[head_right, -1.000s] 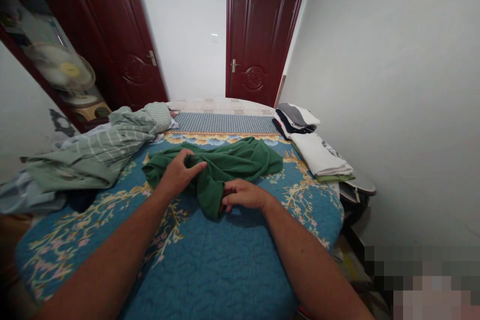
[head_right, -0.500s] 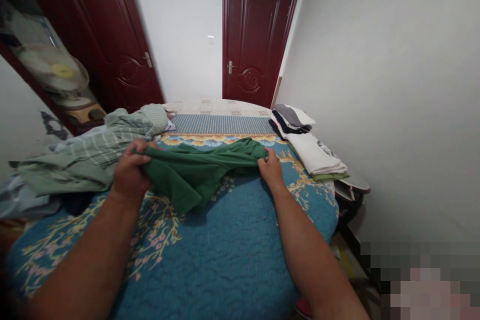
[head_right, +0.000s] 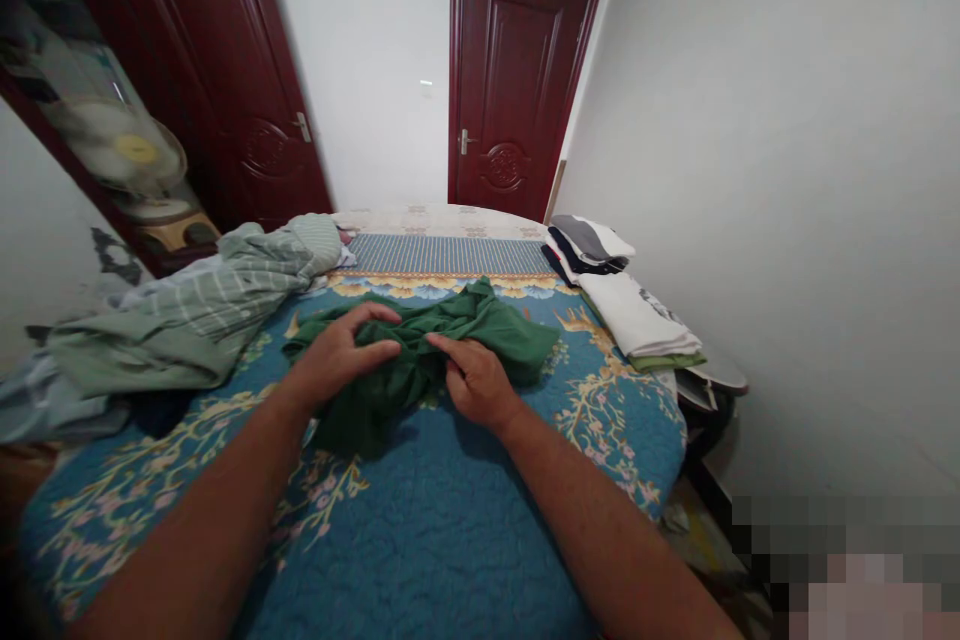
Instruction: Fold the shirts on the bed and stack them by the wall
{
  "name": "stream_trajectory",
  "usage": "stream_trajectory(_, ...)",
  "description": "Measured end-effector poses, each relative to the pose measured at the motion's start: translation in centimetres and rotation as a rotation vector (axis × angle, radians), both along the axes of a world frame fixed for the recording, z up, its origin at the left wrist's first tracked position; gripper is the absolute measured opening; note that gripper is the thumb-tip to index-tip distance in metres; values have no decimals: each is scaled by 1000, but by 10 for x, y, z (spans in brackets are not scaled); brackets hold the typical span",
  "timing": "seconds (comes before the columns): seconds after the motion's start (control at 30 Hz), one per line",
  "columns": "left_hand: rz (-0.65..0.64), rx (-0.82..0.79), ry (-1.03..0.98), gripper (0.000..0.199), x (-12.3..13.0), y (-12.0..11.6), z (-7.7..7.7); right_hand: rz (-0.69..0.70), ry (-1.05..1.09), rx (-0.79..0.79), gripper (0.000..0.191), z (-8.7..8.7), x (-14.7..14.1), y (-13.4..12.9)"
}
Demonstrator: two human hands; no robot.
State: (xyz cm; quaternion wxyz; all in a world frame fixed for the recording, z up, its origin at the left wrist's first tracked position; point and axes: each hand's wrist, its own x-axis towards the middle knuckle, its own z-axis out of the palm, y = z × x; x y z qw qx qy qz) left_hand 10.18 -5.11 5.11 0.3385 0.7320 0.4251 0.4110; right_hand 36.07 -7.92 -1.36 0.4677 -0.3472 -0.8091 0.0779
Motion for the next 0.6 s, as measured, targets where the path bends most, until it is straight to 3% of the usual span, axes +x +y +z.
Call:
stream_trajectory(0.1,-62,47,250,26,26,-6,-13,12,-48,62,57,1,-2,-2)
stream_trajectory(0.2,-139,54,308,11,38,-7,-25,-2,-67,121,48,9,1,-7)
stream_trajectory(0.33,-329,181,371,6,46,-14,-29,-211,-64,222,33,28,10,-11)
stream_trajectory(0.5,-467,207,515,5,56,-28,-26,-221,-469,23,31,38,33,0)
stream_trajectory(0.6,-489,176,537,14,54,-27,-21,-356,-675,-101,50,43,53,4)
